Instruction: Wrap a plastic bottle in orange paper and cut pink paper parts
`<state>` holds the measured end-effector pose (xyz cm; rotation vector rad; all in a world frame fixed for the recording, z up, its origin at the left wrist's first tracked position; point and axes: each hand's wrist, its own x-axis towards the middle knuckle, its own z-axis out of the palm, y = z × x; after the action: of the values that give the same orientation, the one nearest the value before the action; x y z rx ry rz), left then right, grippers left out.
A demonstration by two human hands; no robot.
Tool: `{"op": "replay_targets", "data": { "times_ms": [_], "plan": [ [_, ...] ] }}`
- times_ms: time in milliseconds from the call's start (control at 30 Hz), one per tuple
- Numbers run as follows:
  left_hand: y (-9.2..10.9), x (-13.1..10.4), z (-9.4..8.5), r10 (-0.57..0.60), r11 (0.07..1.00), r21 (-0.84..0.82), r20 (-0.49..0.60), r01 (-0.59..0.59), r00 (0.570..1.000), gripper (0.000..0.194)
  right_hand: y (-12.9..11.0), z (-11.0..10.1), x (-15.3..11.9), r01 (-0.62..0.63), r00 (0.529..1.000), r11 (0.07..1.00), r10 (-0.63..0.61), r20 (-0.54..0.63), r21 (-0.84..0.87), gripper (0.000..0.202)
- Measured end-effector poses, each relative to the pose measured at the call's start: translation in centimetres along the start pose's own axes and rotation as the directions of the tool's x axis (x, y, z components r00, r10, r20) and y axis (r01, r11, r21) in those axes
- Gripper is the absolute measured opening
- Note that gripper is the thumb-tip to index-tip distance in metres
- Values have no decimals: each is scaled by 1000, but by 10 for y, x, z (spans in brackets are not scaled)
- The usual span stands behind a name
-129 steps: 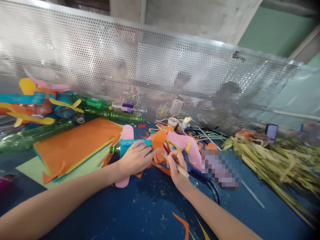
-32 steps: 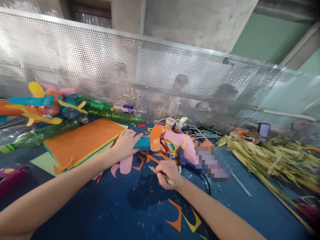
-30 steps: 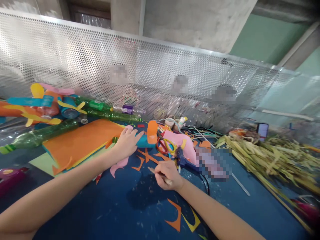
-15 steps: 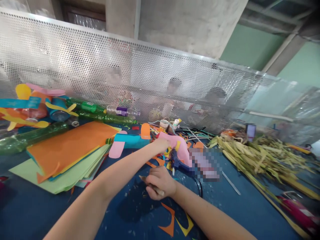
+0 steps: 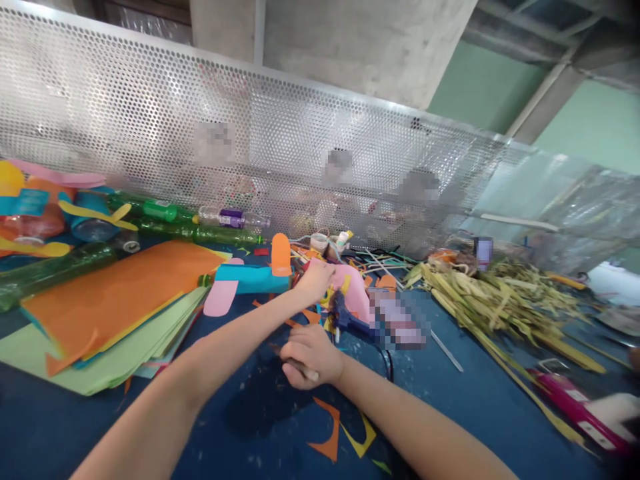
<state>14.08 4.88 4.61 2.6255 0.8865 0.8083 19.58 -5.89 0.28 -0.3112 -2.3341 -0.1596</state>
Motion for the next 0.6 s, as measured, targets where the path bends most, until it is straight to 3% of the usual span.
{"op": "replay_targets", "data": {
  "times_ms": [133, 233, 300, 400, 500, 600],
  "plan": [
    [1, -49, -26, -146, 986, -88, -51, 141, 988, 22, -2, 1, -2, -84, 994, 992, 90, -57, 98, 10],
    [6, -103, -41, -202, 960, -208, -61, 186, 977, 20, -3, 0, -3, -261, 950, 927, 297, -101, 270, 16],
    [12, -137, -44, -284, 922, -280, -18, 268, 959, 20, -2, 0, -3, -424, 856, 800, 507, -100, 426, 24],
    [18, -169, -40, -378, 881, -277, 79, 385, 922, 20, 1, 0, -2, -564, 650, 502, 759, -22, 656, 30],
    [20, -173, -34, -377, 878, -276, 106, 391, 920, 15, 6, 2, 3, -576, 499, 291, 865, 46, 764, 26],
    [16, -167, -33, -355, 878, -314, 83, 362, 931, 13, 12, 5, 6, -551, 418, 195, 906, 66, 811, 24]
  ]
}}
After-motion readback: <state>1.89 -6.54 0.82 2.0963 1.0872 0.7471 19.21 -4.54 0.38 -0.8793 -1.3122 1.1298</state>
